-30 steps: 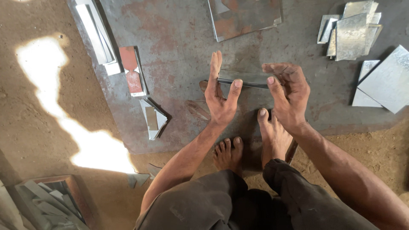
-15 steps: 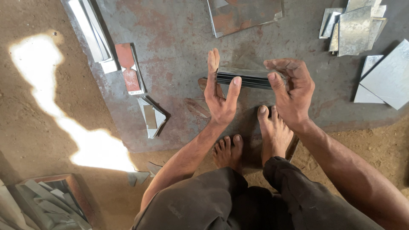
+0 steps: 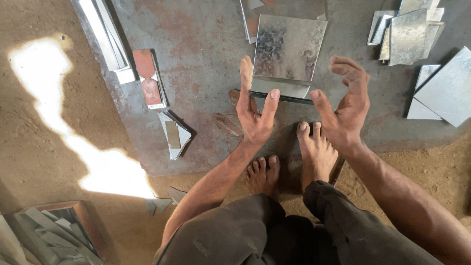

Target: The person uses a metal template and a chisel to cut shapes from thin metal sheets on a concrete floor. They repeatedly place the template, trace the outline with the chisel, and separate the cut pieces, stacking them nearby.

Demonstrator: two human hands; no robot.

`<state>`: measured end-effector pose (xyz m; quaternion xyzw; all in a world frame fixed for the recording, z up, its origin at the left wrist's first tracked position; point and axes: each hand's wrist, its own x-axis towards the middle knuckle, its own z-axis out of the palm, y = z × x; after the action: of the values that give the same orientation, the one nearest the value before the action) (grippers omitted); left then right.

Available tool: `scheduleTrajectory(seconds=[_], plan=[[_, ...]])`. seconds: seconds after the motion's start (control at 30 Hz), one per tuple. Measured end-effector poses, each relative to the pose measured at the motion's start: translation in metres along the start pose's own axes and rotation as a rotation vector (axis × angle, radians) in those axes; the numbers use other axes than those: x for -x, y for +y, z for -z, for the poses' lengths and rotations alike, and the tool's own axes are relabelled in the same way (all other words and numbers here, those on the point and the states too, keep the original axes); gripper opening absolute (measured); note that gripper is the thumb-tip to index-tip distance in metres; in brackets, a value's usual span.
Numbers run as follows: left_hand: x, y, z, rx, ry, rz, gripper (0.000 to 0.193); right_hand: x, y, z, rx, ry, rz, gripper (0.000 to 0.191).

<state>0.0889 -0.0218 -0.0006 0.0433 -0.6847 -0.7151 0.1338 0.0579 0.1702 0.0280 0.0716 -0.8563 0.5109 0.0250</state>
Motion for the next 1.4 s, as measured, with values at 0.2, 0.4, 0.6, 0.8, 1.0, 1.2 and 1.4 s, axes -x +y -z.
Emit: scheduleTrajectory(seconds=[0.2,0.4,0.6,0.8,1.0,1.2,1.4], plan=[[-0.002,0.003,0.001,-0.006,-0.006,0.038,0.075,-0.002,-0.006,-0.001,0.010,-0.039,-0.069,0.034],[-0.003,0.004,0.000,0.072,-0.002,0.040,0.076,-0.006,0.001,-0.002,-0.147,-0.044,-0.086,0.028],[-0.003,0.000,0.000,-0.011,0.013,0.036,0.071,0.001,-0.002,-0.011,-0.365,-0.066,0.060,0.047],[-0.004,0.007,-0.014,-0.004,-0.002,-0.021,0.054,0.006,0.010,-0.012,-0.217,-0.097,-0.127,0.034],[-0.002,0.019,-0.028,-0.372,-0.175,-0.015,0.040,0.018,0.035,0.005,-0.276,0.016,-0.144,0.022],[-0.032,0.019,-0.038,-0.371,-0.554,0.008,0.046,0.027,0.047,0.080,-0.385,0.195,-0.585,0.041],[-0.100,0.003,-0.021,-1.031,-0.458,-0.036,0.100,-0.009,0.077,0.218,-0.102,0.371,-1.181,0.058]])
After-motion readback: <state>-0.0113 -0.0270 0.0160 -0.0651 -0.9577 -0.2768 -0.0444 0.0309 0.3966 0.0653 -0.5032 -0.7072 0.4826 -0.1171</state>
